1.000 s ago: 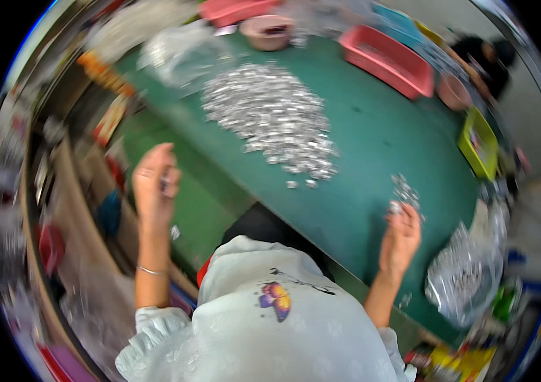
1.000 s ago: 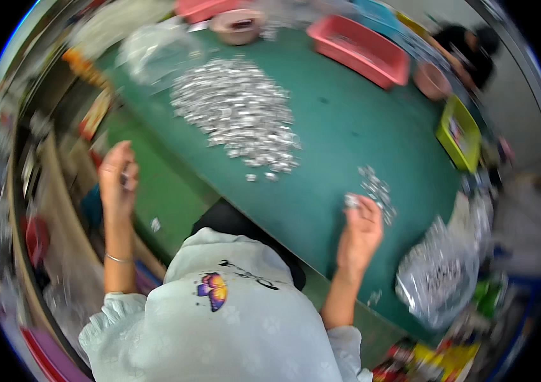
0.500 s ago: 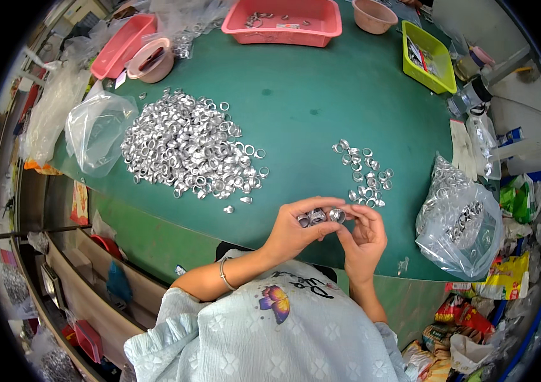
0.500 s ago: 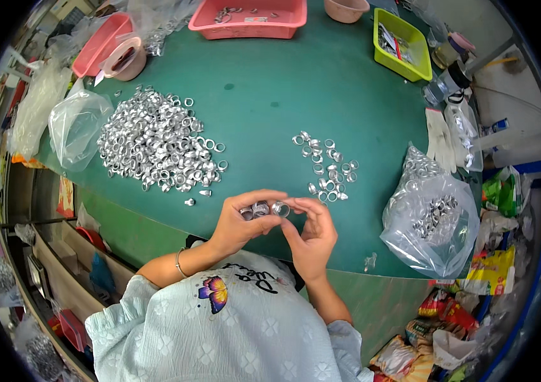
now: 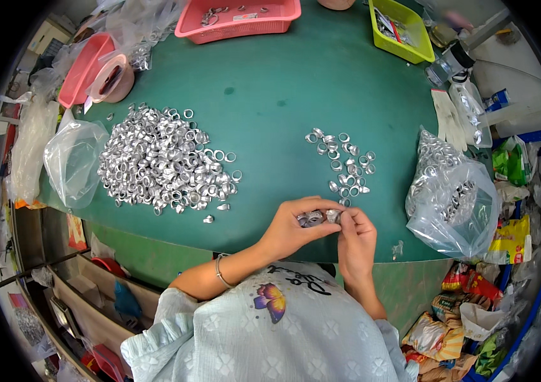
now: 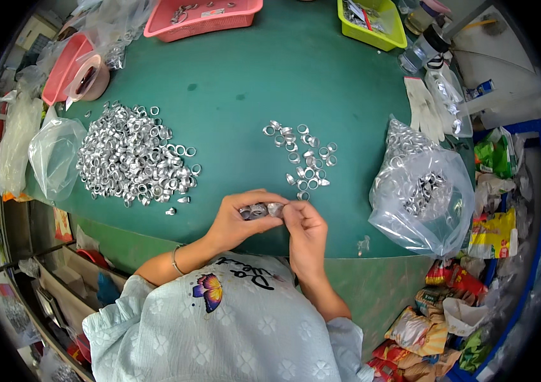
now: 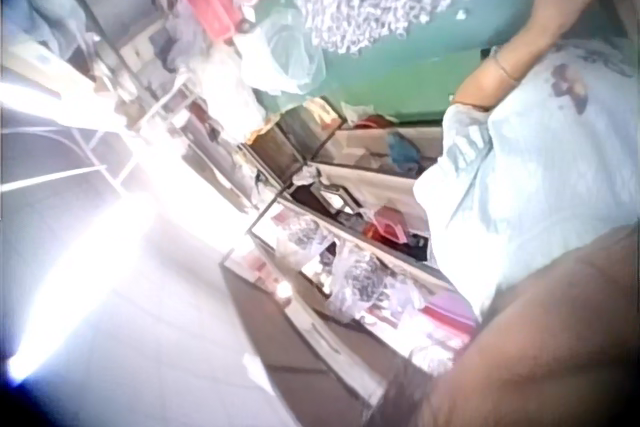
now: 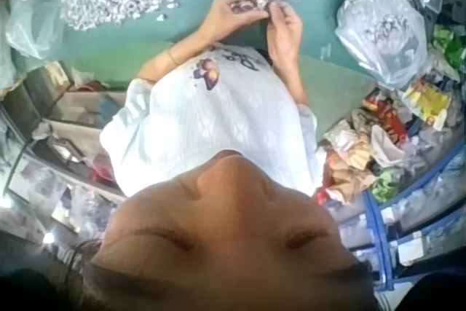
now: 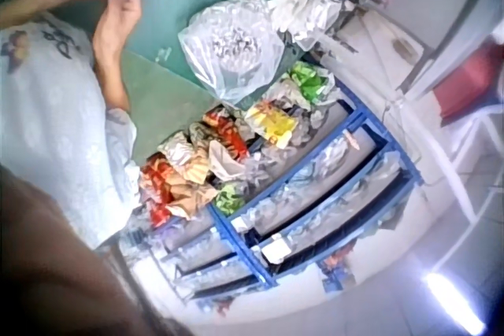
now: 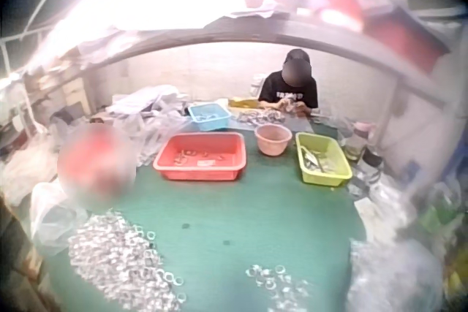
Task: The person sits at a green workbench and assembles small silver metal rings and cylindrical components by hand. They pick up parts from piles on the table, fit them together, and place the assembled units into a clear plastic bag.
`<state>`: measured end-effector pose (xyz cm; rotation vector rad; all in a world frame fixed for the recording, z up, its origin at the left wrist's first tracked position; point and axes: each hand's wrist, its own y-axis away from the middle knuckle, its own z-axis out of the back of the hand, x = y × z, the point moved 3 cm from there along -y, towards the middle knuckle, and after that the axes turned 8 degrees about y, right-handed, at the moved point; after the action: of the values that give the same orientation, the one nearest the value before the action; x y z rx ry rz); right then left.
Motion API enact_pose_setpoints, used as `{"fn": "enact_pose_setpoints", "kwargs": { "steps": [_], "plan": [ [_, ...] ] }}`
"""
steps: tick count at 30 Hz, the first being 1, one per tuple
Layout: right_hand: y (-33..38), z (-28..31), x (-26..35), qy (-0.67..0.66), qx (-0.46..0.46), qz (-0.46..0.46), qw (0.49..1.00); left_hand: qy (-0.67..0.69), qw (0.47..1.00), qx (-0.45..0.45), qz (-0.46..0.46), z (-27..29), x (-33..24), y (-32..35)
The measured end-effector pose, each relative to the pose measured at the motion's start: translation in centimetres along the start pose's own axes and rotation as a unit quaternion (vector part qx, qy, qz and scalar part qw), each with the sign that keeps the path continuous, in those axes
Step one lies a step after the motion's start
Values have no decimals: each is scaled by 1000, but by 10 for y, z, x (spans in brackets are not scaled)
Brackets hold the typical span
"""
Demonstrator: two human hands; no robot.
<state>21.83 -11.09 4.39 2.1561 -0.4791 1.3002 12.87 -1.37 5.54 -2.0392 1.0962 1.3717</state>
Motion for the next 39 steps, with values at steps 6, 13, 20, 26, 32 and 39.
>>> {"fn": "enact_pose_setpoints", "kwargs": {
  "steps": [6,13,20,26,32,39],
  "plan": [
    [-24,46,18,476,-165,159,849,262,957,27,124,16,17,7],
    [-46,62,6,636,-158,264,707,326,926,36,186,18,36,9],
    [-21,56,-4,123,-113,26,986,266,935,-78,220,14,45,11],
    [6,19,20,452,-97,310,831,172,964,-53,196,-2,34,14],
    [12,7,24,491,-74,388,777,87,983,-26,160,-6,30,14],
    [-9,38,14,402,-136,229,876,394,887,96,219,7,41,16]
  ]
}}
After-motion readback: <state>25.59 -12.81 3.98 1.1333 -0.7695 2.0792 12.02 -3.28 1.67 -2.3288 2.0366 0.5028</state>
